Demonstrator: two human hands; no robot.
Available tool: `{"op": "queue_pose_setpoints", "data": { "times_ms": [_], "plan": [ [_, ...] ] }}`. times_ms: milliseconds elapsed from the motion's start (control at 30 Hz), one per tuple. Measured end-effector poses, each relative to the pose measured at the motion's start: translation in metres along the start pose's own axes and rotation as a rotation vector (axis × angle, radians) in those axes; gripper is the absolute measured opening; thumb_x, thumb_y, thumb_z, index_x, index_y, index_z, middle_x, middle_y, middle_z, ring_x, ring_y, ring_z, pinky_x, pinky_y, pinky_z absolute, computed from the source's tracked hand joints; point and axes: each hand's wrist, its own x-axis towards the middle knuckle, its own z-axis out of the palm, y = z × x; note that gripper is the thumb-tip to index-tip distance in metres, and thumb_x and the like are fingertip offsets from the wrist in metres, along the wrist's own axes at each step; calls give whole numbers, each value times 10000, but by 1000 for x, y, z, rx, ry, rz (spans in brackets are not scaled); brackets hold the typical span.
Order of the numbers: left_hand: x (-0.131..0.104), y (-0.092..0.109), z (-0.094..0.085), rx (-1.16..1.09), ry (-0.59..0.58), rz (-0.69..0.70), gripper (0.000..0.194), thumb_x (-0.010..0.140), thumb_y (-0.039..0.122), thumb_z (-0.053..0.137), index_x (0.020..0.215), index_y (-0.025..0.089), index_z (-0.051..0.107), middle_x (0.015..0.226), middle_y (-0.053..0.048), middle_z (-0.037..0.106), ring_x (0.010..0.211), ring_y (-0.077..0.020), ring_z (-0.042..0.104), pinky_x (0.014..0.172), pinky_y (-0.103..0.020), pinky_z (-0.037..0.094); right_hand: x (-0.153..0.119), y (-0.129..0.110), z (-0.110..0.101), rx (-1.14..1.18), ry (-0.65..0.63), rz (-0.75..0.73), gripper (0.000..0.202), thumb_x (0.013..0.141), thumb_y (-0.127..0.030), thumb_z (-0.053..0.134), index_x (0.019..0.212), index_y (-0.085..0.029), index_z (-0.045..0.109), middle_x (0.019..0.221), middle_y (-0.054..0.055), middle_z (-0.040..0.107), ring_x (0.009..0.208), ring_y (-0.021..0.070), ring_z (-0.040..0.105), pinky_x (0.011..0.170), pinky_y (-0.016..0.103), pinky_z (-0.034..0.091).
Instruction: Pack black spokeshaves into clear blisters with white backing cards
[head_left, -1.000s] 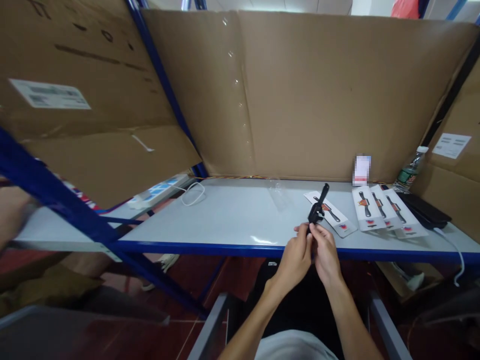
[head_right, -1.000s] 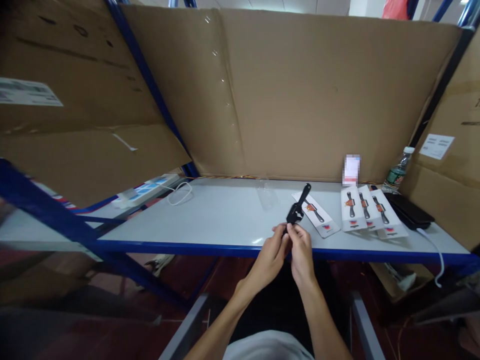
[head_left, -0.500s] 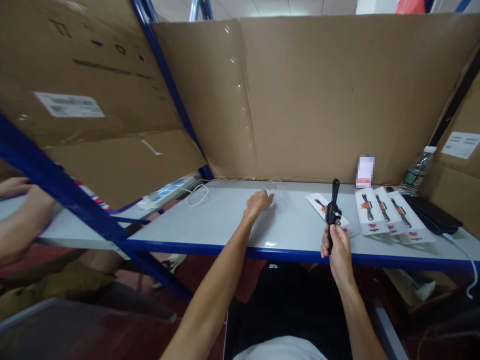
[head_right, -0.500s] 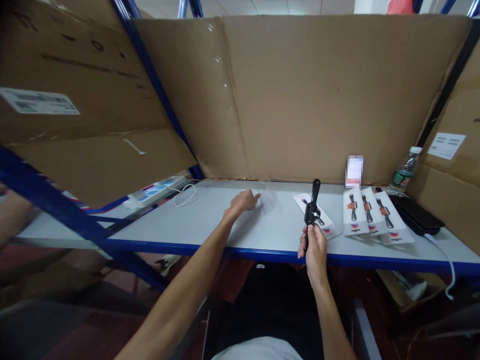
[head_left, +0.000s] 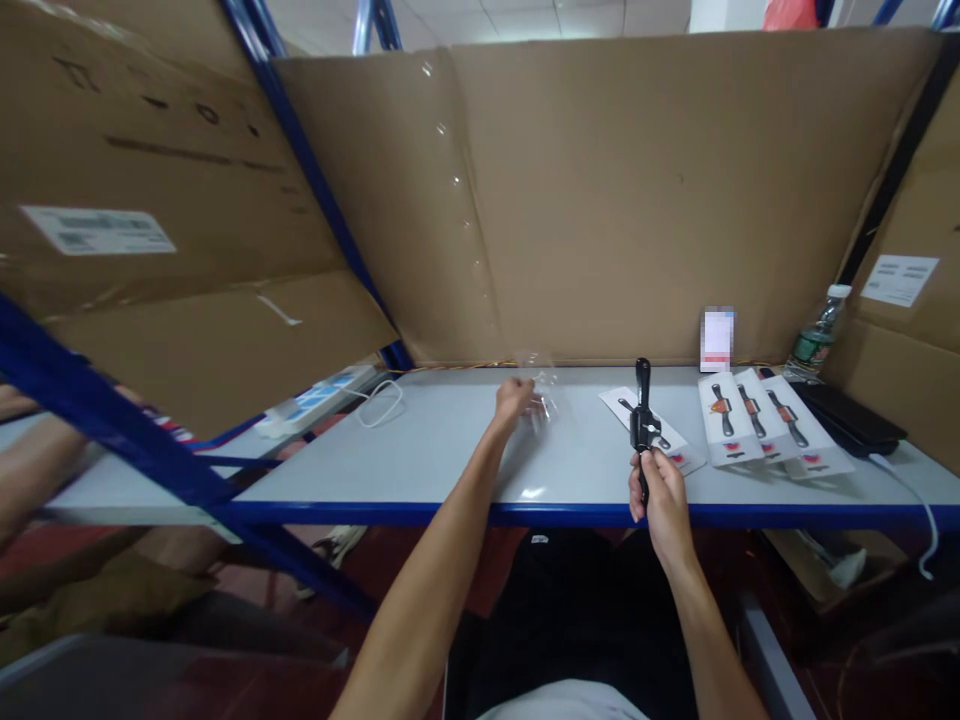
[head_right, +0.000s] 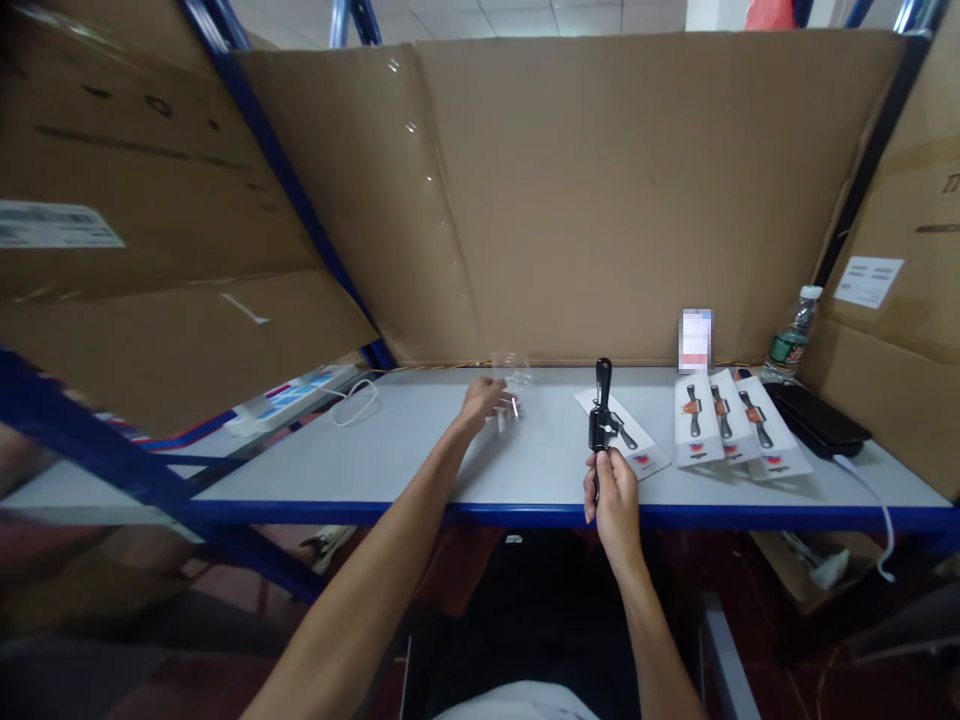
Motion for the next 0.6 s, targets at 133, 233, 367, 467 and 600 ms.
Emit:
{"op": "queue_pose_setpoints", "data": {
  "times_ms": [133,233,367,467,600],
  "plan": [
    [-52,0,-11,-288,-36,6,140,886,305,470,811,189,494,980,-135,749,808,-202,746,739,-346,591,0,-2,2,-19,28,7,528,812,-717,657,823,-197,566,519,-91,442,352,50,322,321,173,242],
    [-98,-5,-13,-781,-165,-71,159,739,294,618,756,189,501,996,-135,753,804,-221,745,742,-353,601,-3,-5,1,-18,37,25,533,796,-715,672,819,-187,597,504,-97,381,389,50,268,352,174,199],
    [-148,-10,-10,-1004,-269,-135,263,672,274,740,796,197,521,914,-88,748,729,-199,725,723,-352,615,-20,-16,-4,-89,17,24,501,834,-670,667,810,-171,629,504,-95,312,439,64,240,405,202,190],
    [-173,-9,-6,-1068,-258,-137,305,643,214,763,808,205,507,853,-20,705,717,-168,695,695,-345,623,-38,-30,-8,-188,30,-5,464,873,-628,663,808,-170,639,539,-77,318,487,82,270,444,223,221],
    [-195,-3,-1,-1017,-208,-140,325,688,286,789,754,193,485,872,-23,671,740,-175,690,549,-271,580,-60,-49,-7,-274,36,-38,445,907,-589,655,724,-193,566,574,-60,340,514,93,279,472,240,260]
  ]
}}
